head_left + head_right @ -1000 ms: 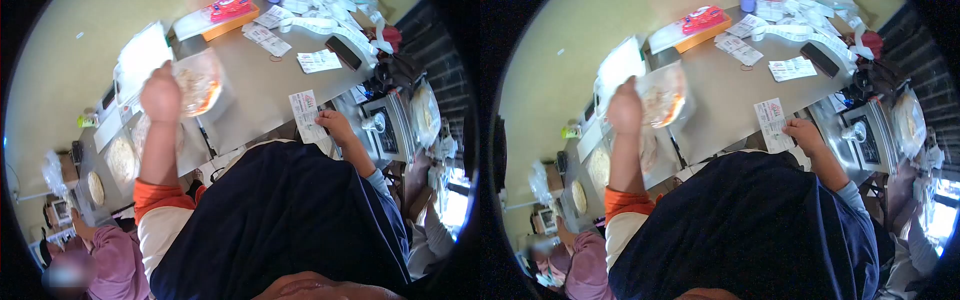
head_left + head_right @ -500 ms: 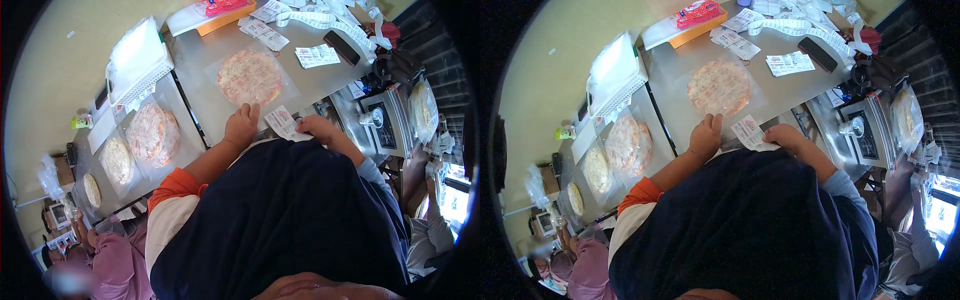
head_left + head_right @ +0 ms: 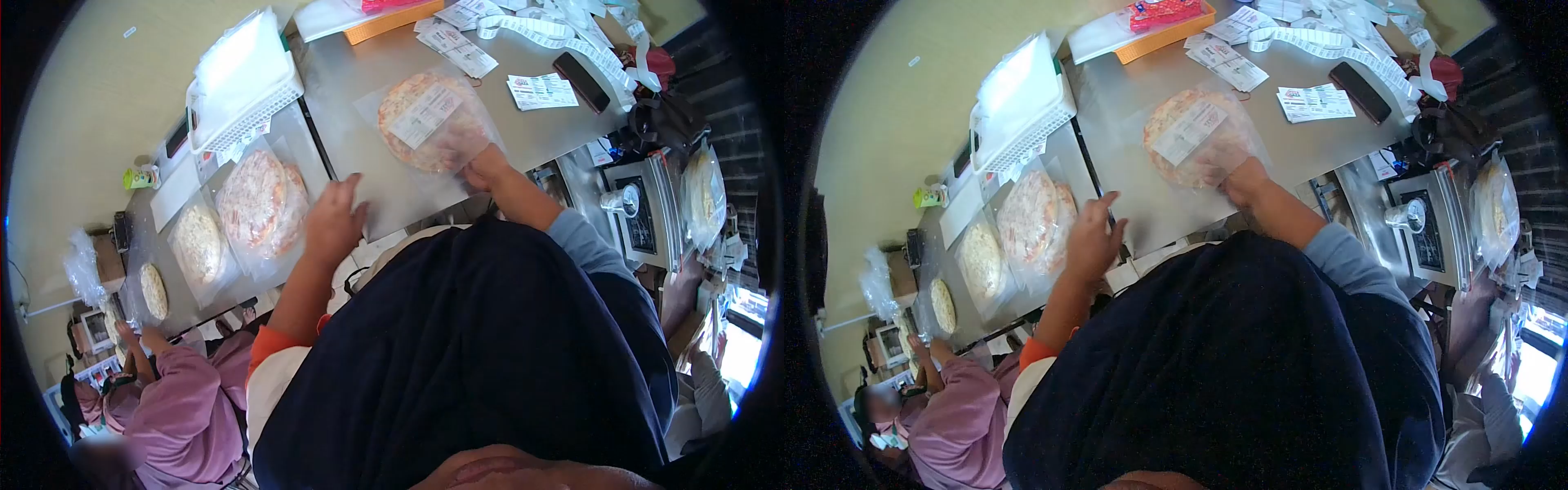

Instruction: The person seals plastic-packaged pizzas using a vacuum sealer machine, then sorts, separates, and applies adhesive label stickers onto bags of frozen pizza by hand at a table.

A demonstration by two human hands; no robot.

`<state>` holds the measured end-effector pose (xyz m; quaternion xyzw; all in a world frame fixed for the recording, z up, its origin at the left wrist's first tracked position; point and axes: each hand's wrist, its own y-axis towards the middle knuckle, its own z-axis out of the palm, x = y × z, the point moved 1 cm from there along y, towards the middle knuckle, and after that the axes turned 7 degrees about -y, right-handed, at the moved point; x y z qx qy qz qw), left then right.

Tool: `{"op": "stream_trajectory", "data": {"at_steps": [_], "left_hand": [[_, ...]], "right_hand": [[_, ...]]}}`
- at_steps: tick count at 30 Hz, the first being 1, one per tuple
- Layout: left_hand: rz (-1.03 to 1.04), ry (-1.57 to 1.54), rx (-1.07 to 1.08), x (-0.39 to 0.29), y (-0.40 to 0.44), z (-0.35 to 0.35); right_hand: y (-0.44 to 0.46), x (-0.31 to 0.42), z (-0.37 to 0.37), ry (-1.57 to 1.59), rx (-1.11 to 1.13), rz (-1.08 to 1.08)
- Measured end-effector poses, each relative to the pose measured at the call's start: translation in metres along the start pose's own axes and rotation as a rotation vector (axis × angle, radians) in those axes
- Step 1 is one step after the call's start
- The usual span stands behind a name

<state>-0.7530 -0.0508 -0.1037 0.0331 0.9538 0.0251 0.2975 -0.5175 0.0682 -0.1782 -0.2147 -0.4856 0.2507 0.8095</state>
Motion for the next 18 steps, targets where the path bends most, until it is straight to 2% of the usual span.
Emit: {"op": "stream_trajectory", "data": {"at_steps": [3,5,7,9,11,13,16,18], "left_hand": [[-0.18,0.22,-0.046,0.039,-0.023,-0.031],[-0.329,0.393,-0.128,0.06,-0.043,-0.044],[-0.393,0.548,-0.145,0.074,-0.064,-0.05],[-0.422,0.626,-0.146,0.088,-0.075,-0.051],[-0.415,0.628,-0.133,0.102,-0.078,-0.051],[-0.372,0.647,-0.187,0.114,-0.075,-0.055],[-0.231,0.676,-0.326,0.126,-0.068,-0.071],[-0.093,0.703,-0.453,0.114,-0.051,-0.093]], "right_hand": [[-0.002,-0.005,-0.046,-0.342,0.136,0.17],[-0.044,0.029,-0.047,-0.723,0.195,0.157],[-0.053,0.051,-0.072,-0.85,0.301,0.079],[-0.045,0.077,-0.1,-0.9,0.199,-0.004],[-0.029,0.104,-0.114,-1.255,-0.169,-0.234],[0.007,0.122,-0.149,-1.61,-0.385,-0.502],[0.042,0.146,-0.17,-1.908,-0.423,-0.738],[0.059,0.157,-0.173,-1.947,-0.402,-0.663]]}}
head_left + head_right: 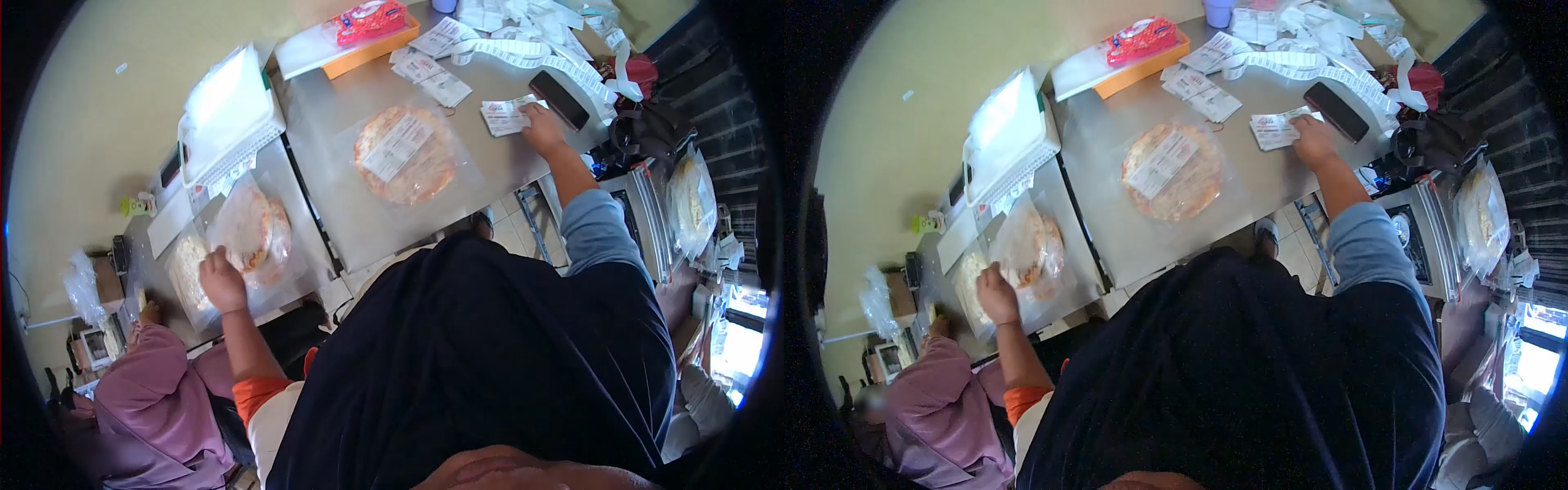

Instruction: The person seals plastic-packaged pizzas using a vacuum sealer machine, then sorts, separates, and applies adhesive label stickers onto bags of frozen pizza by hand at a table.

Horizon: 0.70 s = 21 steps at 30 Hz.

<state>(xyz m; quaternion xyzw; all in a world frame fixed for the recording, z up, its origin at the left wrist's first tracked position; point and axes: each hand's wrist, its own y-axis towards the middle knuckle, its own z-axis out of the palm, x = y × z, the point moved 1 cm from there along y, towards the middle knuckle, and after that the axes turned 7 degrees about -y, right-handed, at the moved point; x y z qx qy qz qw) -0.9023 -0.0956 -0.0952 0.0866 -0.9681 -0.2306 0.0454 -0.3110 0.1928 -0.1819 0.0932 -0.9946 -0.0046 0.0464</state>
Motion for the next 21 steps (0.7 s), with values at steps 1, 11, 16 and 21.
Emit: {"op": "stream_trajectory", "data": {"at_steps": [1,11,16,21], "left_hand": [[0.012,0.016,-0.002,-0.004,0.018,-0.015],[-0.087,-0.557,0.084,-0.127,0.146,-0.097],[0.114,-0.7,-0.098,-0.206,0.149,-0.064],[0.356,-0.593,0.017,-0.276,0.106,0.005]], "right_hand": [[0.009,-0.002,0.001,-0.011,0.037,0.004],[0.044,-0.002,-0.026,-0.078,0.196,-0.119],[0.06,-0.01,-0.015,-0.109,0.093,-0.106],[0.063,-0.02,-0.017,-0.038,-0.009,-0.147]]}}
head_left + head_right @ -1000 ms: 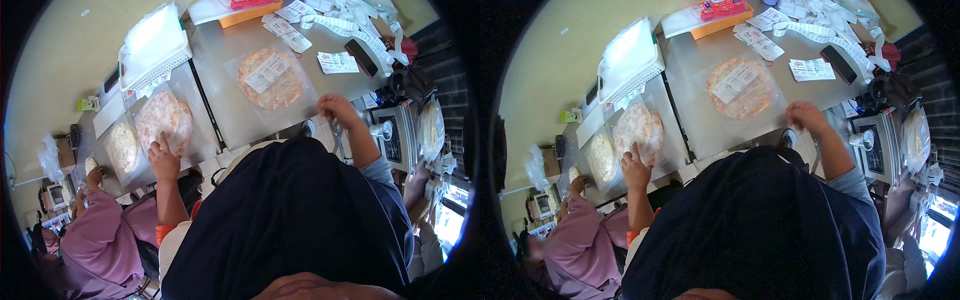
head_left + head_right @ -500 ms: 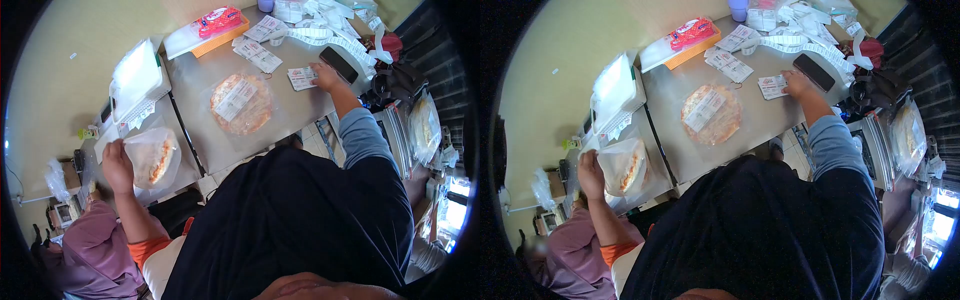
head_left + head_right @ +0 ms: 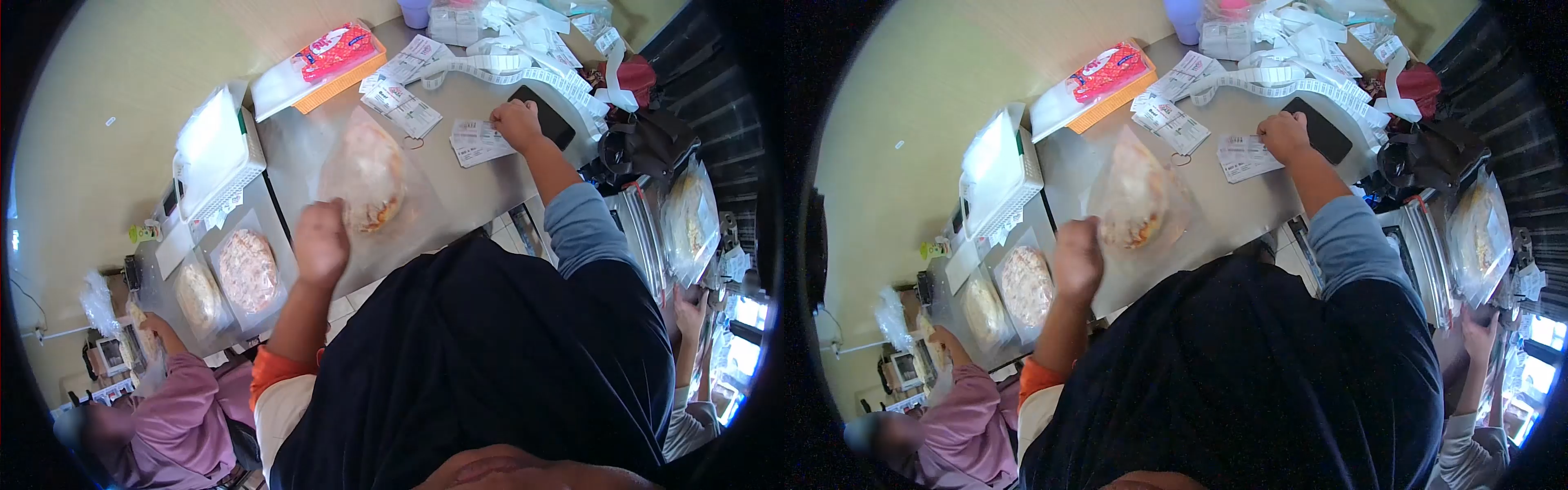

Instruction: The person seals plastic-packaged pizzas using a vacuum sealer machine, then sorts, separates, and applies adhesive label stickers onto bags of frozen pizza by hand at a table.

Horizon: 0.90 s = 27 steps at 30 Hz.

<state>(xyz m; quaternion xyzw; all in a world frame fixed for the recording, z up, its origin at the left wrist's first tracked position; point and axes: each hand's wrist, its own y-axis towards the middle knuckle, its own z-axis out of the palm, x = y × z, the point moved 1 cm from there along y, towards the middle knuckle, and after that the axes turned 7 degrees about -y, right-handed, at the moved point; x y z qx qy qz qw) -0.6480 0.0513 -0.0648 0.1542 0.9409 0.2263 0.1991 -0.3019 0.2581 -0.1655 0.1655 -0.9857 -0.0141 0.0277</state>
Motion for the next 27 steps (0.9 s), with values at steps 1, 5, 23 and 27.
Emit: {"op": "stream_trajectory", "data": {"at_steps": [1,5,23,27], "left_hand": [[0.027,0.042,0.054,-0.005,-0.006,0.017],[-0.056,-0.005,0.027,-0.022,-0.022,0.049],[0.071,0.011,0.037,-0.018,-0.029,0.038],[0.059,-0.035,0.092,-0.022,-0.036,0.039]], "right_hand": [[0.0,-0.003,-0.004,0.08,0.021,0.042],[-0.03,0.001,-0.04,0.662,-0.049,0.19],[-0.098,0.194,-0.01,1.777,0.817,0.682],[-0.094,0.219,0.019,1.519,0.891,0.602]]}}
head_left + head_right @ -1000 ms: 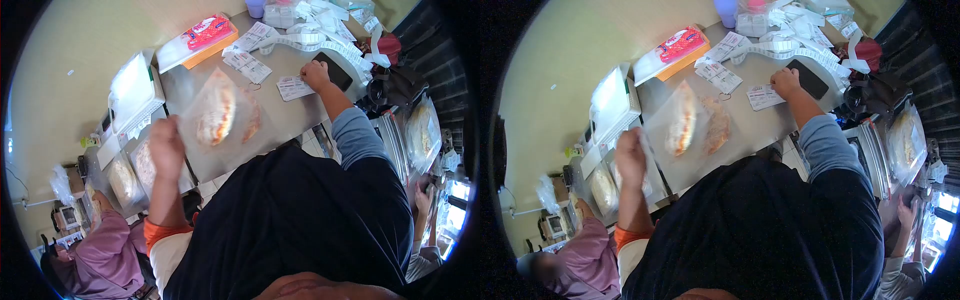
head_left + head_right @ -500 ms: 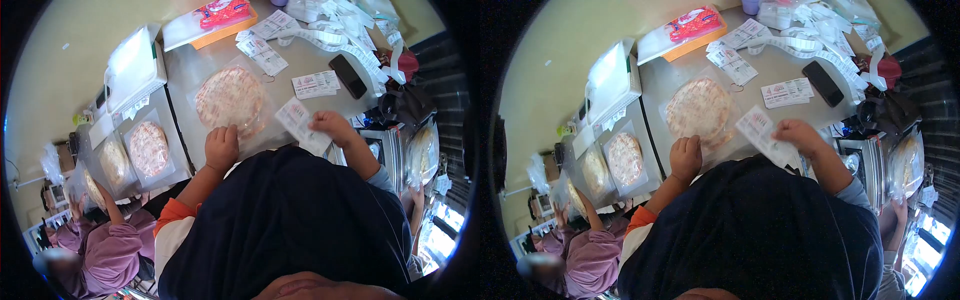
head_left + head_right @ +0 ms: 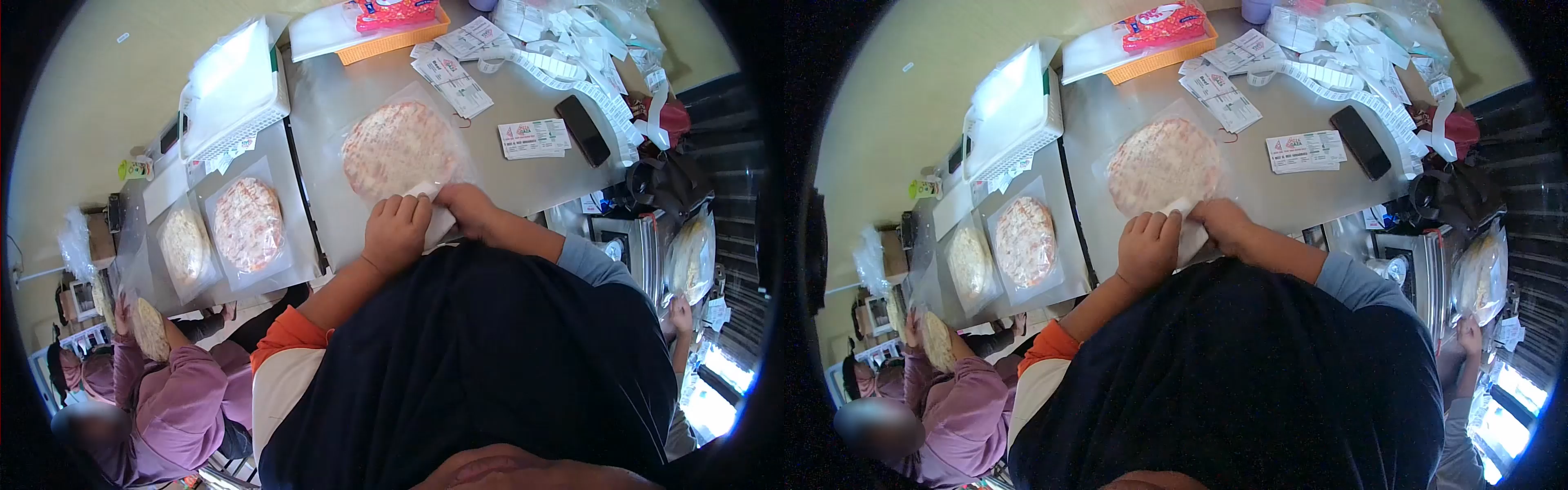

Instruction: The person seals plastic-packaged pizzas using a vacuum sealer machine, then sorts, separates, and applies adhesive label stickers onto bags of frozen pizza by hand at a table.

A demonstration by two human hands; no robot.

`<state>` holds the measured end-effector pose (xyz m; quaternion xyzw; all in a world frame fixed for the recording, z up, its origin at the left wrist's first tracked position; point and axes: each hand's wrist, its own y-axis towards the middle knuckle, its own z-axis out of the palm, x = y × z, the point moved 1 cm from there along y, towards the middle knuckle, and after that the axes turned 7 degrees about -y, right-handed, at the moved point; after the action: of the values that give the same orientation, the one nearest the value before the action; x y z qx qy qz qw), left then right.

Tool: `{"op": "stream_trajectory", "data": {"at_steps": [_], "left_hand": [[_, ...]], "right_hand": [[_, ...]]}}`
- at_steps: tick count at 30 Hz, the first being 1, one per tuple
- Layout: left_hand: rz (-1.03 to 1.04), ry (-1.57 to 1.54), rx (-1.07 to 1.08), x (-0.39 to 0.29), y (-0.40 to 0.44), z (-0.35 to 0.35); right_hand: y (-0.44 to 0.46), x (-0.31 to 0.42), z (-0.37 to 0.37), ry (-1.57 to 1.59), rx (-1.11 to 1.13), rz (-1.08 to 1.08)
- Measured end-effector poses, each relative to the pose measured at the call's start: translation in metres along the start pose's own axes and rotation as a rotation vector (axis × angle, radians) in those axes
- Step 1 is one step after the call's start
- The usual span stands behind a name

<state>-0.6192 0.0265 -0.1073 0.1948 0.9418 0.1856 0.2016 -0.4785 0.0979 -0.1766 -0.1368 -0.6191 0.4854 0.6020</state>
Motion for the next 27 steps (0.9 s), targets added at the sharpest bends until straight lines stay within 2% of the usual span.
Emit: {"op": "stream_trajectory", "data": {"at_steps": [3,4,7,9,11,13,16,18,19,20,21,22,23,25,27], "left_hand": [[-0.027,-0.021,0.01,-0.003,0.0,-0.002],[-0.033,-0.024,0.007,-0.004,-0.001,-0.003],[-0.046,-0.032,0.026,-0.005,-0.004,-0.002],[-0.033,-0.045,0.01,-0.005,-0.006,0.0],[-0.03,-0.058,0.019,-0.006,-0.008,0.0],[-0.038,-0.071,0.051,-0.009,-0.009,0.0],[-0.004,-0.14,0.058,-0.008,-0.014,-0.013],[-0.09,-0.131,0.083,0.012,-0.034,-0.022],[-0.175,-0.068,0.017,0.027,-0.049,-0.025],[-0.385,0.052,0.016,0.035,-0.058,-0.037],[-0.486,0.141,-0.059,0.051,-0.074,-0.048],[-0.701,0.141,-0.077,0.064,-0.091,-0.062],[-0.83,0.445,-0.013,0.082,-0.123,-0.063],[-1.142,0.811,0.312,0.105,-0.168,-0.074],[-1.292,0.816,0.493,0.108,-0.185,-0.089]], "right_hand": [[-0.035,0.018,0.015,-0.541,0.193,-0.04],[-0.027,0.019,0.007,-1.392,0.203,-0.48],[0.0,-0.006,0.005,0.357,-0.065,-0.223],[0.014,-0.006,0.002,-0.35,-0.116,-0.826],[0.018,-0.011,-0.002,-0.509,-0.045,-0.79],[-0.023,0.016,0.01,-0.093,0.124,-0.143],[-0.074,0.05,-0.015,-0.54,0.325,-0.071],[-0.08,0.062,-0.057,-0.647,0.309,-0.084],[-0.075,0.064,-0.082,-0.755,0.111,-0.145],[-0.065,0.065,-0.106,-0.853,-0.095,-0.208],[-0.055,0.064,-0.129,-1.071,-0.356,-0.31],[-0.046,0.062,-0.15,-1.278,-0.629,-0.402],[-0.036,0.059,-0.169,-1.307,-0.651,-0.497],[-0.02,0.056,-0.197,-1.366,-0.687,-0.688],[-0.01,0.058,-0.207,-1.49,-0.702,-0.694]]}}
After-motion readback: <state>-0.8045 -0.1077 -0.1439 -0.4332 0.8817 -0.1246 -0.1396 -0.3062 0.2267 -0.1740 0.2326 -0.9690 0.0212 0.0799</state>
